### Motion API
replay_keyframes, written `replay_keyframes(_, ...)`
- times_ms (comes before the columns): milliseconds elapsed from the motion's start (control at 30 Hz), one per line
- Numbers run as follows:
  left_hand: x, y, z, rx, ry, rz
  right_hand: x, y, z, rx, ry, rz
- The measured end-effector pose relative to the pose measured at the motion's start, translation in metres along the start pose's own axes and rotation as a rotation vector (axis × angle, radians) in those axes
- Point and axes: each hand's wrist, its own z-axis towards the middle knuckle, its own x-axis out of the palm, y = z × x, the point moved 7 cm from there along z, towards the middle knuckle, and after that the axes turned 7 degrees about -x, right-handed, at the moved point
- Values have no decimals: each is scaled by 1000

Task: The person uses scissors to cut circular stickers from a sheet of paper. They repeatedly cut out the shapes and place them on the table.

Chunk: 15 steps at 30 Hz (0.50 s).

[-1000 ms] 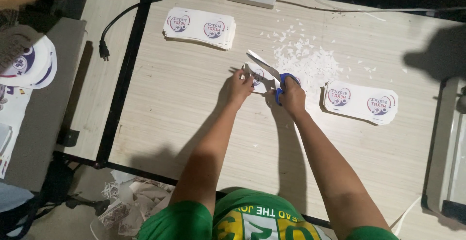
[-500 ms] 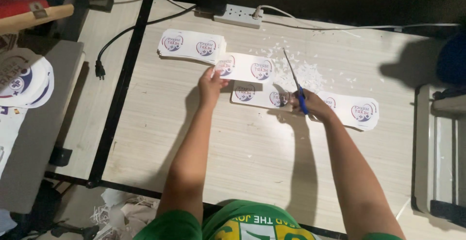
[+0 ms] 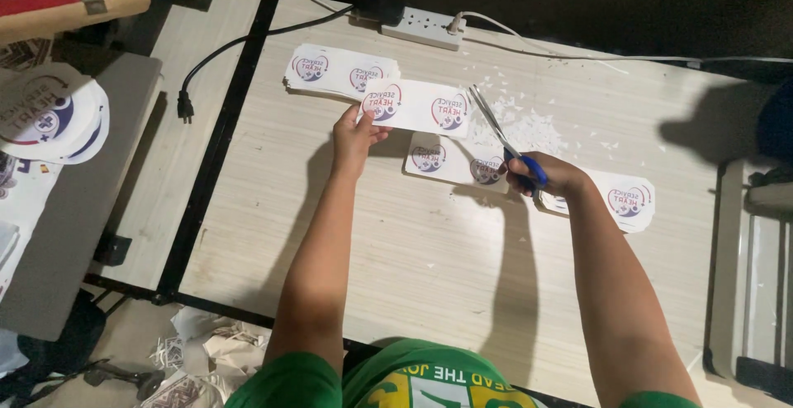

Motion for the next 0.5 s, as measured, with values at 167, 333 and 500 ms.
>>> replay_keyframes(167, -3, -3, -1, -18, -10, 2, 8, 10, -6, -12, 22, 86)
replay_keyframes(333, 1, -1, -4, -32, 1, 13, 8, 16, -5, -56, -1, 107)
replay_keyframes(500, 7, -3, -6, -76, 5, -6, 6, 22, -6, -45, 2, 53)
